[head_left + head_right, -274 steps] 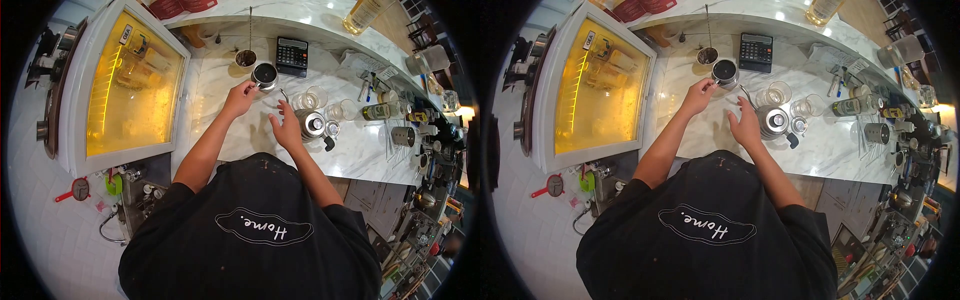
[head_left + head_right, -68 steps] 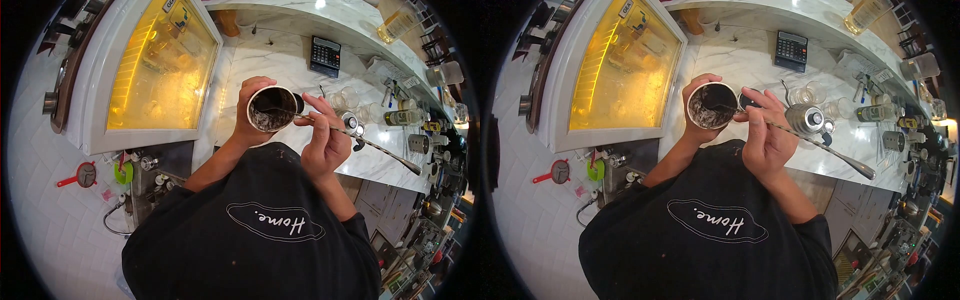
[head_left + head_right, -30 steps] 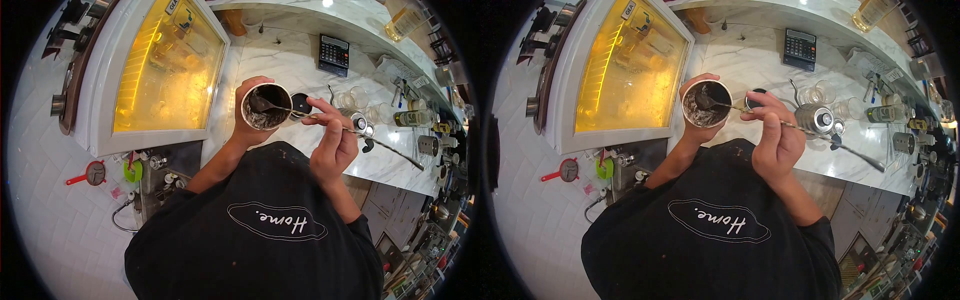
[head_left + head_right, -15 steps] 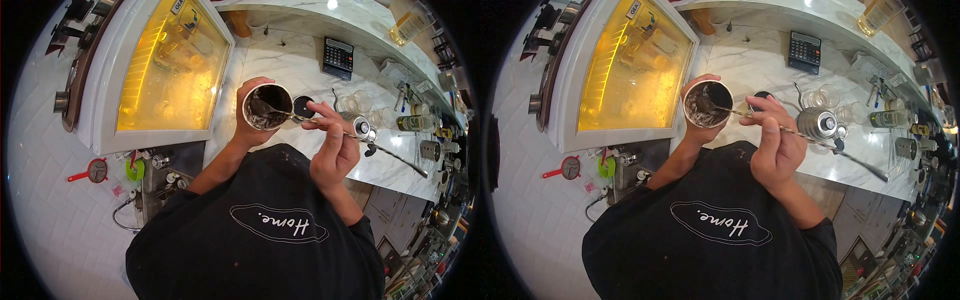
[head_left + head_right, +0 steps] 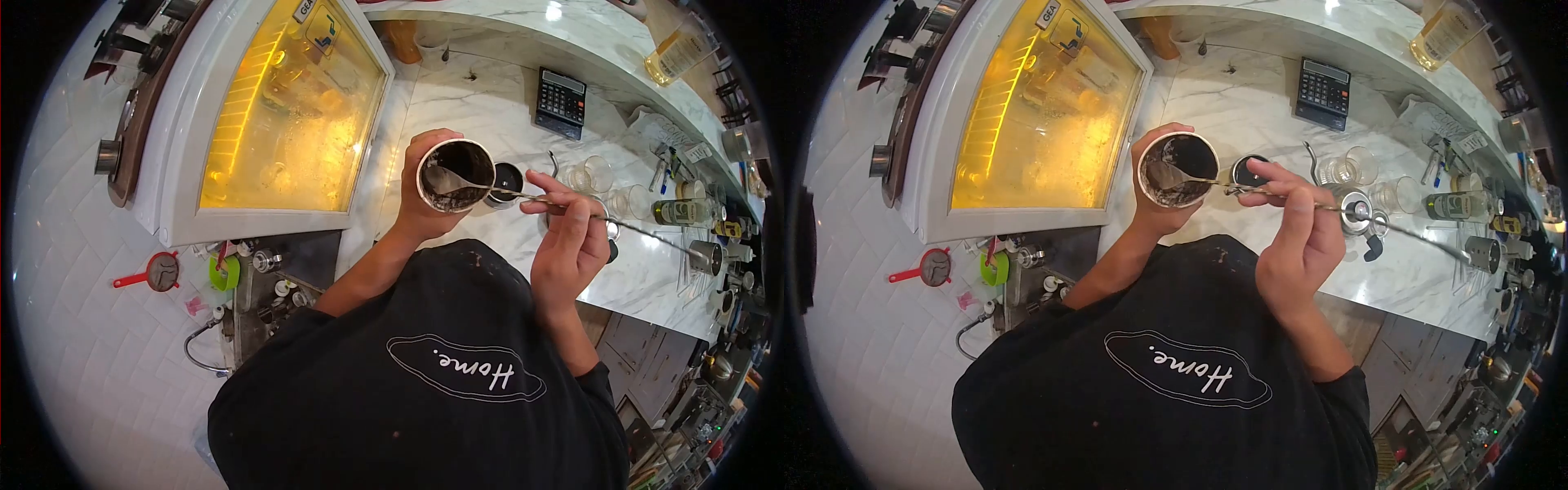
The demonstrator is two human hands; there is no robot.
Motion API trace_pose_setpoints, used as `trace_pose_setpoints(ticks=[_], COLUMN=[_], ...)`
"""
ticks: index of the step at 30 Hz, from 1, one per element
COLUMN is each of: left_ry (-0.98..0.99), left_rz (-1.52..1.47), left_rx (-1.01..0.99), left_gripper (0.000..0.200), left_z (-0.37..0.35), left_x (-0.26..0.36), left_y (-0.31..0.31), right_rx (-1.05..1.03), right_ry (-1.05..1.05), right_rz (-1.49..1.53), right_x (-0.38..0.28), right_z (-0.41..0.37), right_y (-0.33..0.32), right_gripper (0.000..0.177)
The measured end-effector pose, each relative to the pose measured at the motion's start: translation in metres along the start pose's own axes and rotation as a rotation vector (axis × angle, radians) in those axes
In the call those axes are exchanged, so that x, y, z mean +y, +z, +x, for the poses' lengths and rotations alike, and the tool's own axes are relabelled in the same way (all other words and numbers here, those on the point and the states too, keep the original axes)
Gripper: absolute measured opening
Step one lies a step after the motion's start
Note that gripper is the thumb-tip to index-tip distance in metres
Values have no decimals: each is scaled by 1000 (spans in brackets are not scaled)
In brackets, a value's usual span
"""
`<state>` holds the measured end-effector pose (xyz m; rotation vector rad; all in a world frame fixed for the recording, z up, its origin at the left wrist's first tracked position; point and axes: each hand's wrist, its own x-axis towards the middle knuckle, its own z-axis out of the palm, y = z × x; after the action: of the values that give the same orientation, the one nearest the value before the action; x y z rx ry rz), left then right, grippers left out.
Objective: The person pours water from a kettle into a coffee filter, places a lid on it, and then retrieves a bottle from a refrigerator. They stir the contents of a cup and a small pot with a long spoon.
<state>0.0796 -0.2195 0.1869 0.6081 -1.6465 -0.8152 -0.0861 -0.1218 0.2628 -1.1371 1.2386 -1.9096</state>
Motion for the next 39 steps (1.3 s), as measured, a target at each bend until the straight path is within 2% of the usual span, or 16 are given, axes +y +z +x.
trace_pose_setpoints(ticks=[1, 4, 6, 9, 12, 16, 19, 22, 25, 29, 34, 39], left_ry=[13, -105, -200, -439, -598, -617, -572, -523, -565, -454, -464, -526], left_rz=[27, -61, 79, 154, 166, 213, 368, 562, 530, 675, 705, 583], left_rx=[-5, 39, 38, 73, 2, -62, -75, -81, -121, -120, -183, -37], left_gripper=[87, 88, 84, 82, 81, 84, 81, 86, 99, 103, 108, 104], left_z=[1, -4, -19, -48, -71, -89, -92, -88, -82, -93, -94, -100], left_x=[-1, -10, -41, -90, -114, -139, -152, -162, -172, -192, -182, -132], left_y=[-1, 3, -5, -13, -15, -9, -2, 4, 7, 11, 5, -10], right_rx=[20, 97, 178, 195, 158, 118, 88, 8, -52, -117, -60, -35], right_ry=[56, 64, 32, 63, 61, 53, 46, 14, -19, -67, -68, -52], right_rz=[21, 93, 71, -123, -294, -426, -532, -610, -663, -742, -634, -648], right_x=[0, 4, 11, 32, 56, 78, 90, 92, 95, 90, 80, 87], right_z=[1, 7, 11, 9, -3, -22, -27, -30, -33, -36, -41, -42], right_y=[-5, -19, -33, -56, -70, -71, -70, -63, -63, -62, -58, -67], right_gripper=[28, 31, 31, 35, 34, 32, 30, 28, 25, 22, 20, 19])
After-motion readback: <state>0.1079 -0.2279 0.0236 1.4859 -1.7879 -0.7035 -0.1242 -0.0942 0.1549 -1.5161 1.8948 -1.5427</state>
